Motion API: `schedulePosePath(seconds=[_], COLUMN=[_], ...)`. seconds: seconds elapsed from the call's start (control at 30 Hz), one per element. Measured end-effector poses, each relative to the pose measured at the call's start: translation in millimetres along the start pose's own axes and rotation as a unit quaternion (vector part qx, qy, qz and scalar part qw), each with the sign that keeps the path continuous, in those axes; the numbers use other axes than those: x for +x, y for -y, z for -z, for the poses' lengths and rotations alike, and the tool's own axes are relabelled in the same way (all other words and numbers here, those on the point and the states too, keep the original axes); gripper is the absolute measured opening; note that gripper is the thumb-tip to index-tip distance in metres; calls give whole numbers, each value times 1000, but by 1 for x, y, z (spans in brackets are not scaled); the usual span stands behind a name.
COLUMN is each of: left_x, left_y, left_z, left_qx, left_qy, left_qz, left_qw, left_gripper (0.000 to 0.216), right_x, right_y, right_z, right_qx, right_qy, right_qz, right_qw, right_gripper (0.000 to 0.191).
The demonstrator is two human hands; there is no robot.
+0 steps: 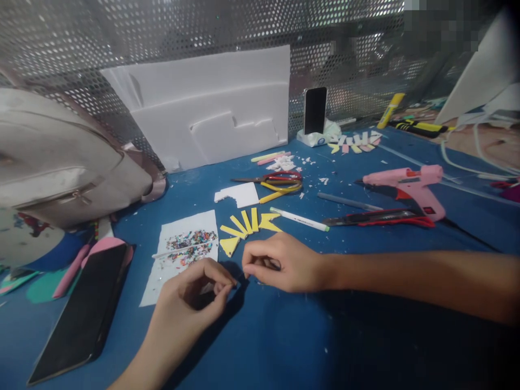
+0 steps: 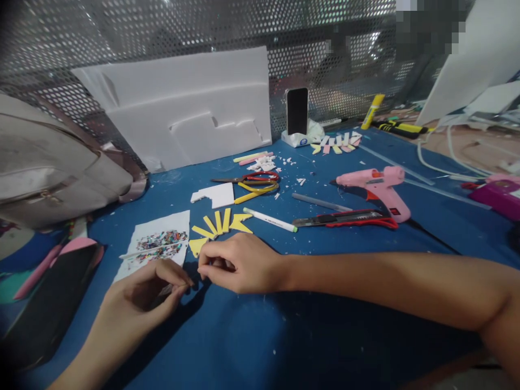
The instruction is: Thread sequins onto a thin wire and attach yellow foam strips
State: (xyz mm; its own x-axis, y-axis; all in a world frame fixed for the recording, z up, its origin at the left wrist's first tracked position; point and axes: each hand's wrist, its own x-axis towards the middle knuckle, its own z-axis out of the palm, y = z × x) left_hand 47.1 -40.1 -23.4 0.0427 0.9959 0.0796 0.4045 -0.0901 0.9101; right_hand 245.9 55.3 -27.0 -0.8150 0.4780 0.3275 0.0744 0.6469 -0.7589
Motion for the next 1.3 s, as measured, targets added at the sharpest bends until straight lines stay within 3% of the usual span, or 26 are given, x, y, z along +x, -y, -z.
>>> schedulePosePath(seconds=[0.43,1.3], left_x=[0,-1], left_y=[4,6], left_z=[-1,-1], left_qx=[-36,-63], left_qy=[54,36], left_qz=[-5,52], left_qw=[998,996], left_gripper=[13,5], right_x=[-4,-5], right_y=[-2,-3], right_z=[-2,-4], right_qx=[-29,-68], right_qy=[14,0], right_qz=[44,60], right_qw=[999,996], right_gripper=[5,6])
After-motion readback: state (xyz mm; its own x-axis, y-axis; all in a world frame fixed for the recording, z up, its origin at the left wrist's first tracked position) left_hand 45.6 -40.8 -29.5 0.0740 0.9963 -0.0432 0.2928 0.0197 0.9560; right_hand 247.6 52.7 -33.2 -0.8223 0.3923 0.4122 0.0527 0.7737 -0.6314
